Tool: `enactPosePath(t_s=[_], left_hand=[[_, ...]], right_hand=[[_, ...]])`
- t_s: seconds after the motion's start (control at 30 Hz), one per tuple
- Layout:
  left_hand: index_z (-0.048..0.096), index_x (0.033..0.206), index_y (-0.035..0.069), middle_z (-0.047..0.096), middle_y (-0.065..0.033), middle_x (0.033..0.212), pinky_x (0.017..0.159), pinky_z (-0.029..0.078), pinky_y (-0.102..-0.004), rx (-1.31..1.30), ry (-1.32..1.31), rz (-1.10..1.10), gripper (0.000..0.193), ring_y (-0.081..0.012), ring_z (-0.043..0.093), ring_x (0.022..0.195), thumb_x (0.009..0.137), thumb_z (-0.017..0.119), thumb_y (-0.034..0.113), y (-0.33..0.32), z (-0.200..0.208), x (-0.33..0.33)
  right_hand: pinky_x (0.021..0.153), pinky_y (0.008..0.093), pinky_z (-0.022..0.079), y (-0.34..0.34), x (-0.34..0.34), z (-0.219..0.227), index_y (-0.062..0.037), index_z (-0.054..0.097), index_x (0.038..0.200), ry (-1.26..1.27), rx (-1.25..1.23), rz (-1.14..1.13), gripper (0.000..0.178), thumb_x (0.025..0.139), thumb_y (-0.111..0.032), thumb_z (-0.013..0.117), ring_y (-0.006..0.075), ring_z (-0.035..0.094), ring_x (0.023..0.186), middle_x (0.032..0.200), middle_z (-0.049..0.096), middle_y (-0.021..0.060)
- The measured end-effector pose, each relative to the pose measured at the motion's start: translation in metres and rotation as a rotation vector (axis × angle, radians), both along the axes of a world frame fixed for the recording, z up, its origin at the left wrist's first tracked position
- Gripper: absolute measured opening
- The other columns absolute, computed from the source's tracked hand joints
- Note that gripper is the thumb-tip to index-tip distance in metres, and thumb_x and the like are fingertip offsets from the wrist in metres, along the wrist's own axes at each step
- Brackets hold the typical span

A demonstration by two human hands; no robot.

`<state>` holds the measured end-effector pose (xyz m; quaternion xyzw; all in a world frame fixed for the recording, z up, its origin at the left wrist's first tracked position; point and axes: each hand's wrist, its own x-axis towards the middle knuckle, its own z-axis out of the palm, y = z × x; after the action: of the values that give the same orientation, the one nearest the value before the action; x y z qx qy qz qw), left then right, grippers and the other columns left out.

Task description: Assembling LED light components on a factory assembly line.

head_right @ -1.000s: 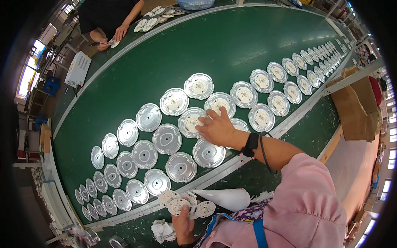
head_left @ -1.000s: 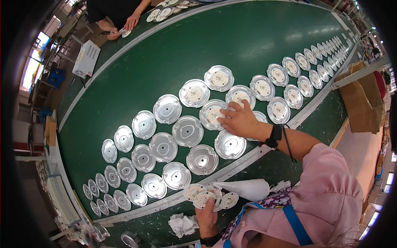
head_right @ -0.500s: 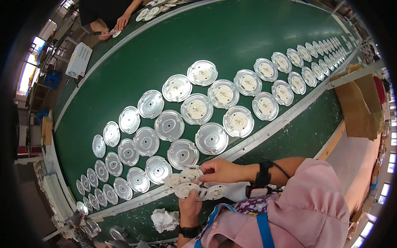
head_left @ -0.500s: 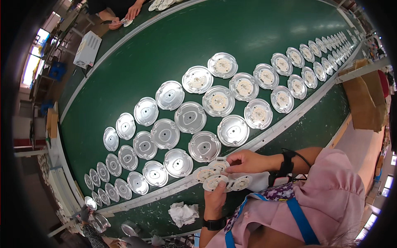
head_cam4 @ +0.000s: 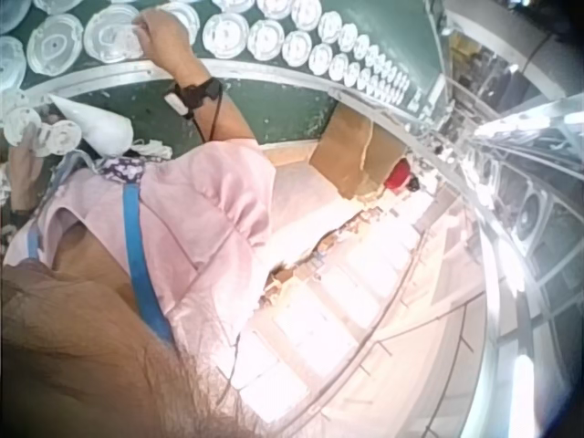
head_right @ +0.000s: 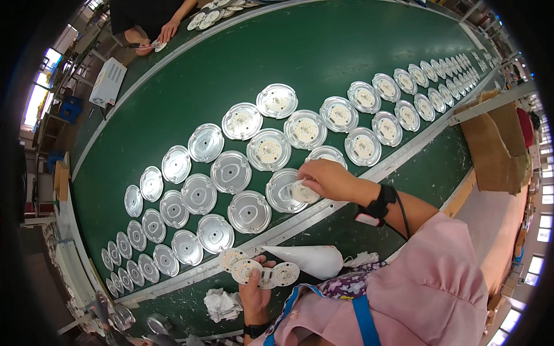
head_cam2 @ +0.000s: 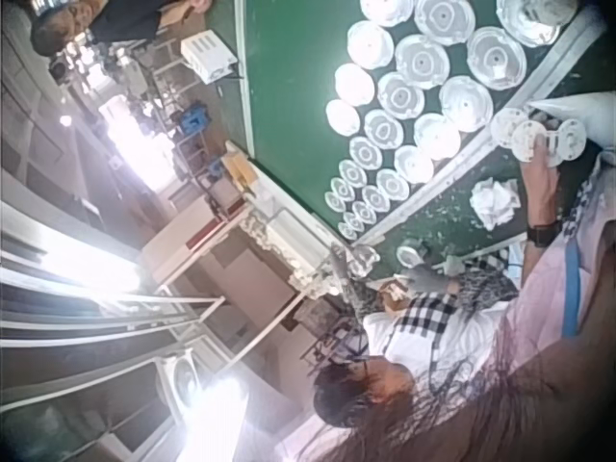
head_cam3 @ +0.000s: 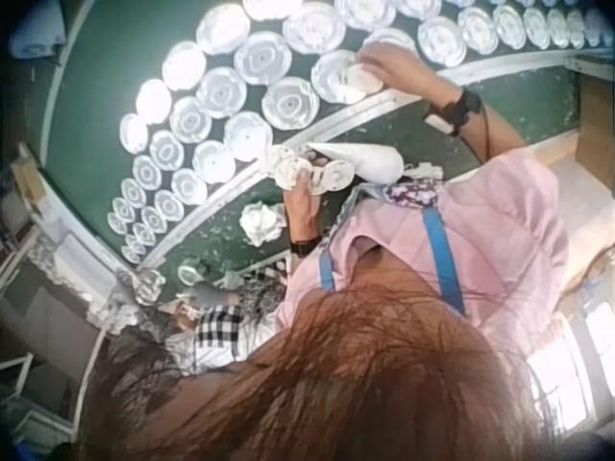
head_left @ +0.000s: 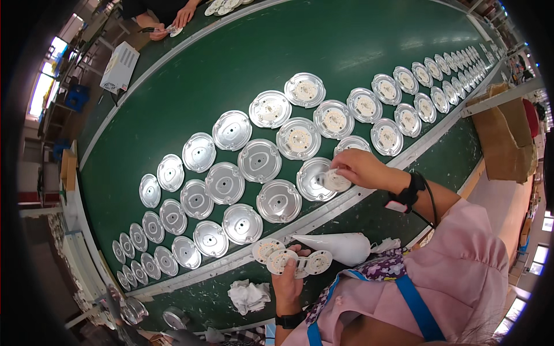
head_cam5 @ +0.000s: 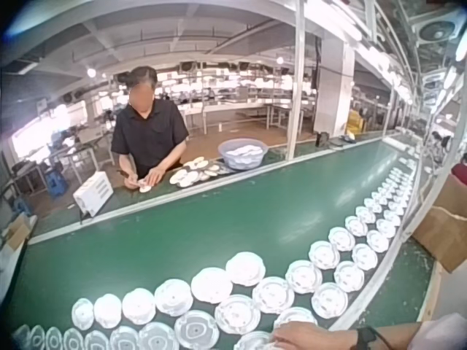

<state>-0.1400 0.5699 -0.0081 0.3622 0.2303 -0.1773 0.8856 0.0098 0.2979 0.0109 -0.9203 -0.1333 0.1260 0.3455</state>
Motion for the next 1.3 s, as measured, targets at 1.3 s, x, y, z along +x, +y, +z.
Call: enactPosePath(t_s=[1.3], left_hand=[[0.052, 0.104, -0.003, 0.056, -0.0141, 0.103, 0.078, 0.047, -0.0432, -0.002, 0.023, 0.003, 0.028, -0.0285, 0.056, 0.090, 0.080, 0.057, 0.009, 0.006, 0.000, 0.002]], right_hand=[[0.084, 0.0537, 0.029, 0.022, -0.041, -0.032, -0.0271, 0.059, 0.096, -0.489, -0.409, 0.166, 0.030, 0.068, -0.029, 0.067, 0.0266, 0.036, 0.116, 0.116, 0.047, -0.0009]])
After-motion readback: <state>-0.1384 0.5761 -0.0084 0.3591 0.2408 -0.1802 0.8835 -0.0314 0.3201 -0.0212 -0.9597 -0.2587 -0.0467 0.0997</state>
